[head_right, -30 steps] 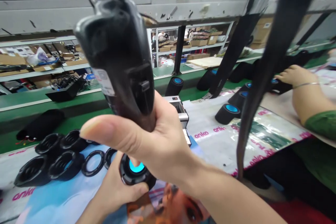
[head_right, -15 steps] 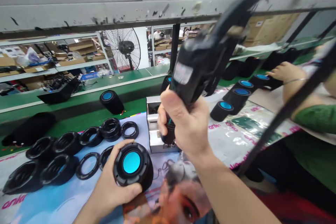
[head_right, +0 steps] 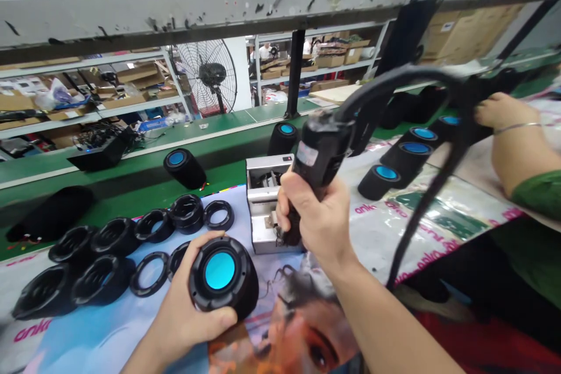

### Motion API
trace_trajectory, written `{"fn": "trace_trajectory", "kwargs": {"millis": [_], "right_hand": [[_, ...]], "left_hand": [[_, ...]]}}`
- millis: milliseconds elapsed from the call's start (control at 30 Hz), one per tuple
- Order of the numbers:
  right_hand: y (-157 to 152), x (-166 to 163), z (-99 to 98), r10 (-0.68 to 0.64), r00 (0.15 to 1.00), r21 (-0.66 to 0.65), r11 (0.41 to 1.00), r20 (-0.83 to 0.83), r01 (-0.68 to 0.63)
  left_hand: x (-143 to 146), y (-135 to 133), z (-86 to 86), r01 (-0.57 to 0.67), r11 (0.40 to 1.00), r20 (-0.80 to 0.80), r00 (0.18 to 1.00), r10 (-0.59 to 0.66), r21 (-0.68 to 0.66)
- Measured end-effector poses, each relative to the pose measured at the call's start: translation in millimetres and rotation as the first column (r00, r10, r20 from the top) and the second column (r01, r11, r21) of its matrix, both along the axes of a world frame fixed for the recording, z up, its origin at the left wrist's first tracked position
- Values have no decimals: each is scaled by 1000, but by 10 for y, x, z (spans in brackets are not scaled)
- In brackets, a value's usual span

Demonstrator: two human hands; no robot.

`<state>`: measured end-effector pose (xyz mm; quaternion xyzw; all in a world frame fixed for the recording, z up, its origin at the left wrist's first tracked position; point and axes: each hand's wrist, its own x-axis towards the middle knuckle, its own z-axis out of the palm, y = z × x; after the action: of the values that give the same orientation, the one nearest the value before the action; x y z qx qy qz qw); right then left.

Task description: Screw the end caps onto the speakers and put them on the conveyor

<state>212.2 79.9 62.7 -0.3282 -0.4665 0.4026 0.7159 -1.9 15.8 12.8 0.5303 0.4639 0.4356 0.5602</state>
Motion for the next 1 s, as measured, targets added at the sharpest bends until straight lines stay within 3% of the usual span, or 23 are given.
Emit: {"fn": "trace_trajectory", "kwargs": {"millis": [167, 400, 500, 633, 767, 867, 1000], "right_hand": [[30, -61, 60, -63, 998, 84, 994, -22, 64], [40, -39, -23, 23, 1000, -1, 1000, -18, -23], [-60, -42, 195, 75, 996, -1, 997, -53, -75], [-182, -274, 705, 58, 990, 153, 988, -131, -37], [-166, -583, 996, 217, 971, 125, 971, -98, -205], [-100, -664, 938, 358, 933, 180, 921, -43, -345], [-39, -644, 780, 425, 905, 190, 891, -27, -413]], "left_hand": [[26, -12, 60, -17, 1000, 15, 1000, 17, -3], [2, 7, 5, 19, 1000, 27, 999, -19, -3], [-16, 32, -27, 57, 998, 5, 998, -57, 18], [-29, 41, -60, 65, 997, -26, 998, -64, 38], [-26, 35, -66, 75, 997, 18, 997, -76, 36], [-13, 29, -21, 99, 995, 8, 995, -99, -2], [8, 31, 42, 102, 995, -4, 995, -102, -16]]}}
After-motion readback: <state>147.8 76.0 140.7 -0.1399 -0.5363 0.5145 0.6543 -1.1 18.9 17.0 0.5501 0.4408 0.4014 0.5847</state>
